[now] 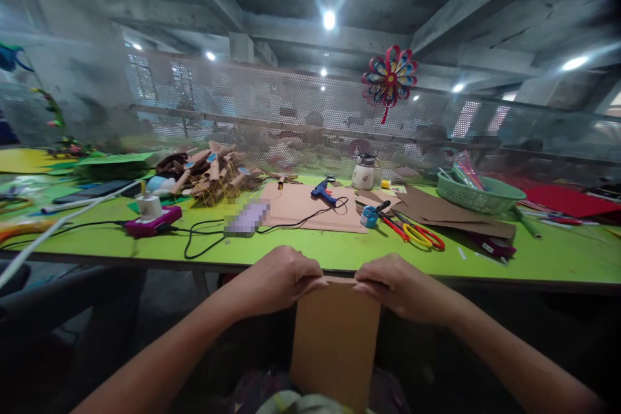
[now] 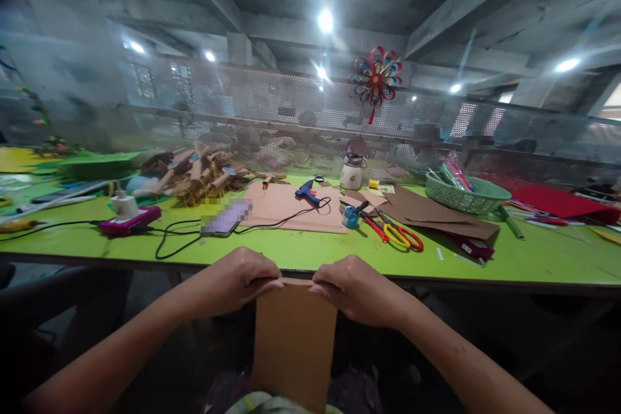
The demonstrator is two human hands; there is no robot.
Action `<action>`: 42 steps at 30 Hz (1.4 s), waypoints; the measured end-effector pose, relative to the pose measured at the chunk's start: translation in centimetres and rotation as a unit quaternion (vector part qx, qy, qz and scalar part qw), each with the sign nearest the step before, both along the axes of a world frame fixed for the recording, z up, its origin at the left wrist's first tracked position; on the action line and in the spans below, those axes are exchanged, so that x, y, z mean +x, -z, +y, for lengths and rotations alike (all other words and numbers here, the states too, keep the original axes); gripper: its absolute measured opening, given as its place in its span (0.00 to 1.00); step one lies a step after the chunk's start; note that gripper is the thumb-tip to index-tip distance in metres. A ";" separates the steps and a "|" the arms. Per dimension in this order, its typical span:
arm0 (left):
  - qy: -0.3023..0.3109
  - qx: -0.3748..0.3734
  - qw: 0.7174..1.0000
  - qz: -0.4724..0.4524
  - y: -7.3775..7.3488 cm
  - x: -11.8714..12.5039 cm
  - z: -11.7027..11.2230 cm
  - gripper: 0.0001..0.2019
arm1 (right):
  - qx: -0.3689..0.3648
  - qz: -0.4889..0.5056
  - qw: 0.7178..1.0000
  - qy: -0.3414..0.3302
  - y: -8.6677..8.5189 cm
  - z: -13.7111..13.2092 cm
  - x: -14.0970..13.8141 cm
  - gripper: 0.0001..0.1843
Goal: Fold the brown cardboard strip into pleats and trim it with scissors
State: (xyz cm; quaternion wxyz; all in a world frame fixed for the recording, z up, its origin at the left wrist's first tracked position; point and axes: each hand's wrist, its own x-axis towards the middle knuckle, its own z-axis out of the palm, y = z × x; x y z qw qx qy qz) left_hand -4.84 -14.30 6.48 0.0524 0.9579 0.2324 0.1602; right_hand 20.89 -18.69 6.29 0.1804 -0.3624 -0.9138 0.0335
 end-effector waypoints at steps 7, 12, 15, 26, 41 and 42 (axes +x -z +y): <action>0.027 -0.080 0.996 -0.013 -2.0 -1.6 -3.1 0.15 | -0.110 0.014 0.993 -0.031 -1.5 -3.1 0.8 0.12; 0.034 -0.087 0.996 0.010 -1.6 -2.0 -3.1 0.14 | -0.152 0.040 0.986 -0.058 -1.5 -2.5 0.7 0.12; 0.021 -0.099 0.995 0.009 -1.4 -1.9 -1.3 0.15 | -0.188 0.071 0.978 -0.060 -1.4 -1.3 0.9 0.14; 0.067 -0.371 0.909 -0.180 0.0 -0.3 3.2 0.17 | -0.284 0.336 0.887 -0.141 -2.6 0.3 1.4 0.22; 0.204 -0.553 0.769 -0.249 3.8 8.2 1.9 0.18 | -0.171 0.144 0.943 -0.245 -5.6 0.1 -0.6 0.09; 0.192 -0.550 0.774 -0.248 3.8 8.1 2.0 0.18 | -0.165 0.155 0.948 -0.222 -5.2 0.4 -0.3 0.09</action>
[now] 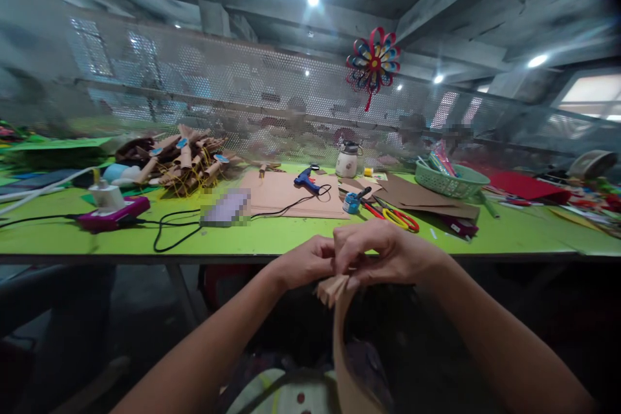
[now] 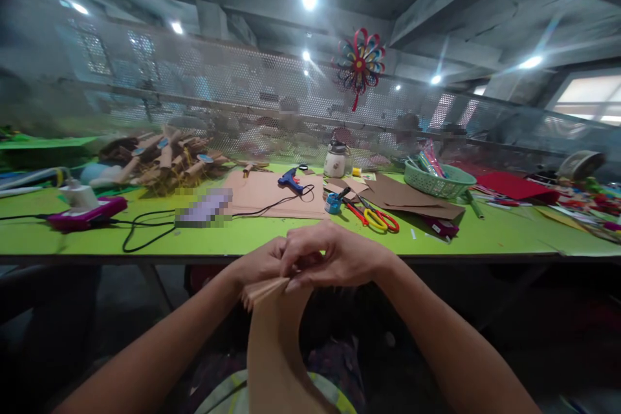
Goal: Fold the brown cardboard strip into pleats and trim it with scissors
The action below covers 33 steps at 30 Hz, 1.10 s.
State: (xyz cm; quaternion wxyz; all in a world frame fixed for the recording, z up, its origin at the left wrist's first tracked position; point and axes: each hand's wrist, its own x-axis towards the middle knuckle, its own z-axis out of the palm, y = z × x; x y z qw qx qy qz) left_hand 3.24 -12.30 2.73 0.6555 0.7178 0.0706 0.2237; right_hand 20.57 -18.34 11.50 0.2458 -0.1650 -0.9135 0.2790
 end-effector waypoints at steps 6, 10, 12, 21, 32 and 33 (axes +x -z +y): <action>-0.192 0.092 0.975 0.059 -2.5 -2.6 3.5 0.19 | -0.038 -0.071 0.981 0.178 3.0 5.1 2.7 0.11; -0.190 0.261 0.929 0.182 -3.0 -2.1 6.3 0.18 | -0.102 -0.101 0.968 0.207 5.7 10.1 3.5 0.14; -0.208 0.339 0.890 0.224 -2.4 -1.4 7.5 0.14 | -0.117 -0.100 0.966 0.209 6.9 11.8 3.3 0.16; -0.213 0.403 0.827 0.328 0.4 -1.8 9.7 0.12 | -0.102 -0.097 0.962 0.235 10.6 14.4 1.6 0.21; -0.260 0.488 0.803 0.223 3.2 -3.4 9.4 0.08 | -0.014 -0.100 0.960 0.261 11.8 13.5 2.0 0.10; -0.265 0.494 0.800 0.216 3.4 -3.4 9.4 0.07 | 0.003 -0.104 0.958 0.266 11.8 13.2 1.8 0.09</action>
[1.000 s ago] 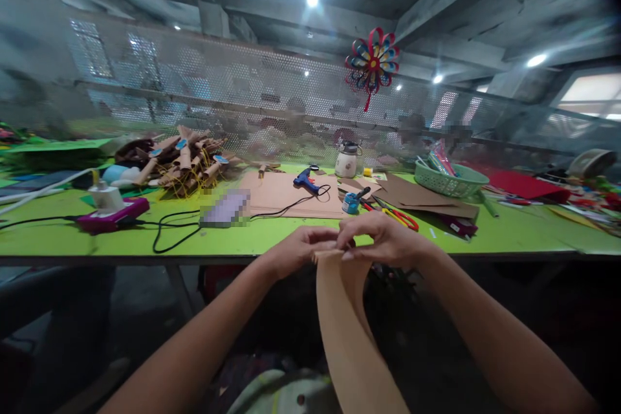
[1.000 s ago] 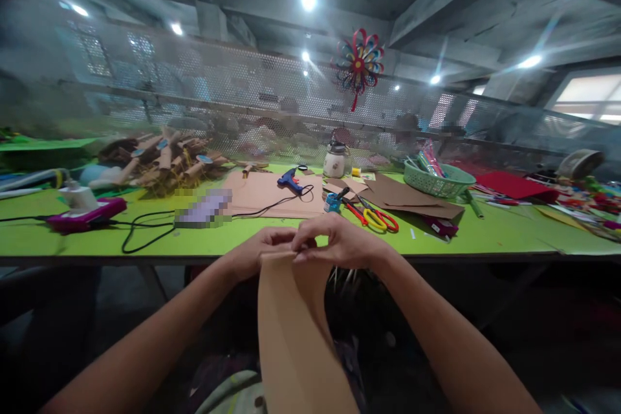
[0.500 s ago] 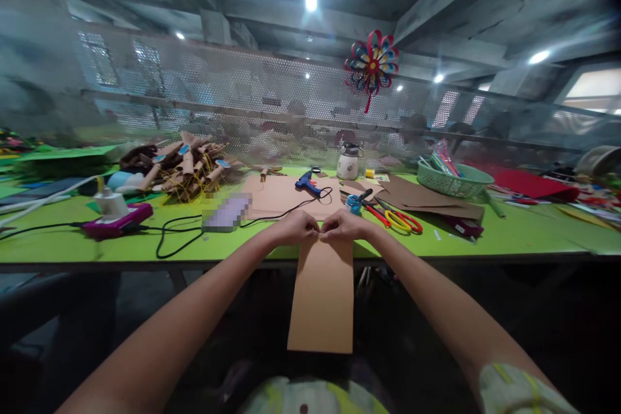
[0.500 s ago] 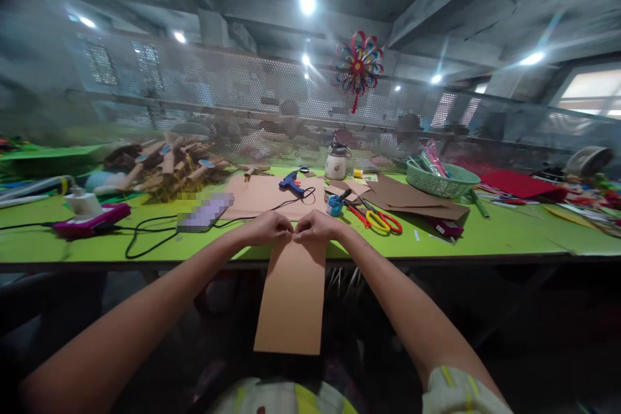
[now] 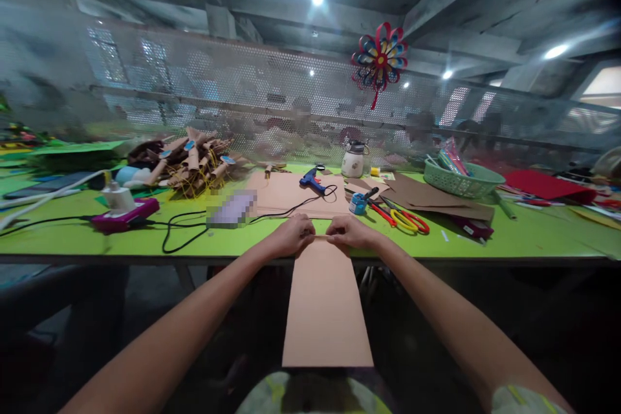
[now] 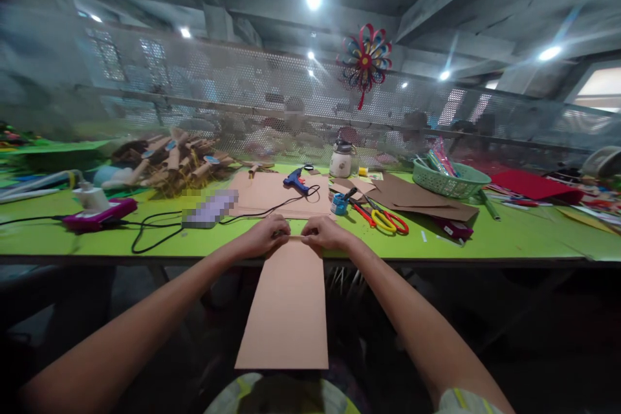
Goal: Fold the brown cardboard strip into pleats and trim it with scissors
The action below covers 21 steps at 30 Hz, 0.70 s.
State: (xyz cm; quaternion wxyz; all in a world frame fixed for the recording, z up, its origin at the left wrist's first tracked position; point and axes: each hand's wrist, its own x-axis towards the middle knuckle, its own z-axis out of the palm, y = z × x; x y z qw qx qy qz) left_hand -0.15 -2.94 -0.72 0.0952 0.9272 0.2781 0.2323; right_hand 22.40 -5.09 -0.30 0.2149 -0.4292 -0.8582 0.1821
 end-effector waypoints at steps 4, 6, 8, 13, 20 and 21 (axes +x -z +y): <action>-0.003 0.007 1.000 -0.001 0.4 -0.2 -0.1 0.08 | 0.039 -0.025 0.999 0.004 0.0 -0.7 -0.1 0.06; 0.004 0.010 1.000 0.003 0.3 -0.2 -0.1 0.08 | 0.049 -0.026 0.998 -0.002 0.0 -0.9 0.1 0.05; 0.012 0.009 1.000 0.016 0.1 -0.2 0.0 0.07 | 0.064 -0.024 0.998 -0.009 0.2 -1.0 0.3 0.05; 0.042 0.026 0.996 0.069 -0.9 0.5 0.7 0.08 | 0.102 -0.019 0.994 -0.023 0.9 -0.9 0.4 0.04; 0.047 0.011 0.996 0.068 -0.9 1.0 0.5 0.06 | 0.126 -0.061 0.989 -0.042 0.5 -0.9 0.4 0.05; 0.048 0.019 0.996 0.066 -0.8 1.0 0.3 0.06 | 0.129 -0.077 0.988 -0.044 0.2 -1.0 0.3 0.06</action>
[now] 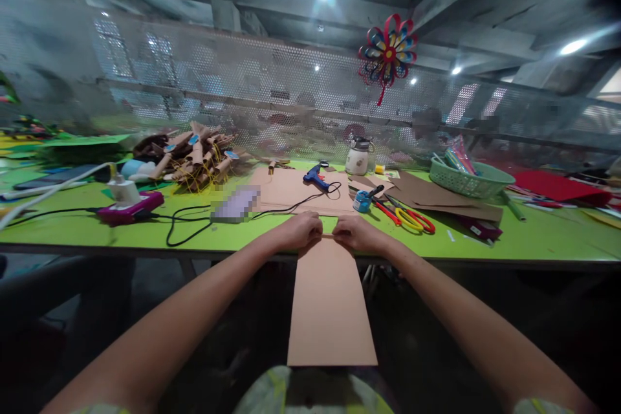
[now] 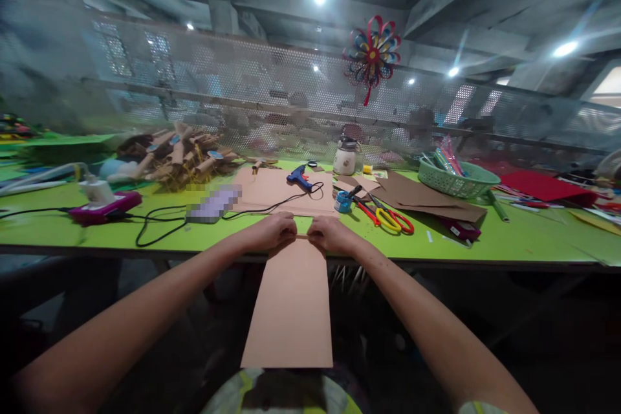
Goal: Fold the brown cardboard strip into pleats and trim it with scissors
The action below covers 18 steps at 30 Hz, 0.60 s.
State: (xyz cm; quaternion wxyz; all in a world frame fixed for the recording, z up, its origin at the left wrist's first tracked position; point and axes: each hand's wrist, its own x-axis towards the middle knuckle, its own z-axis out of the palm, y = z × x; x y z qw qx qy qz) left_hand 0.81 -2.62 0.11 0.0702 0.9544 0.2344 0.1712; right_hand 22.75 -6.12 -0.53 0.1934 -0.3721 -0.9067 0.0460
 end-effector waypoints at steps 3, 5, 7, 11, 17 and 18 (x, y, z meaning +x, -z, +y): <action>0.011 0.039 0.999 -0.004 0.4 -0.1 -0.3 0.07 | 0.014 -0.054 0.998 0.008 -0.6 -0.4 -0.2 0.08; 0.017 0.064 0.998 -0.005 0.7 -0.2 -0.5 0.08 | 0.022 -0.095 0.995 0.019 -1.0 -0.7 -0.4 0.09; 0.016 0.080 0.997 -0.002 0.9 -0.2 -0.6 0.08 | 0.029 -0.135 0.990 0.026 -1.2 -0.9 -0.6 0.09; 0.016 0.086 0.996 -0.007 1.1 -0.3 -0.9 0.09 | 0.048 -0.197 0.979 0.027 -1.5 -1.1 -0.9 0.08; 0.015 0.035 0.998 -0.042 1.5 -0.9 -0.6 0.10 | 0.044 -0.229 0.972 0.024 -2.2 -1.5 -0.9 0.06; 0.019 0.027 0.998 -0.047 1.6 -1.0 -0.5 0.10 | 0.042 -0.229 0.972 0.015 -2.3 -1.6 -0.9 0.06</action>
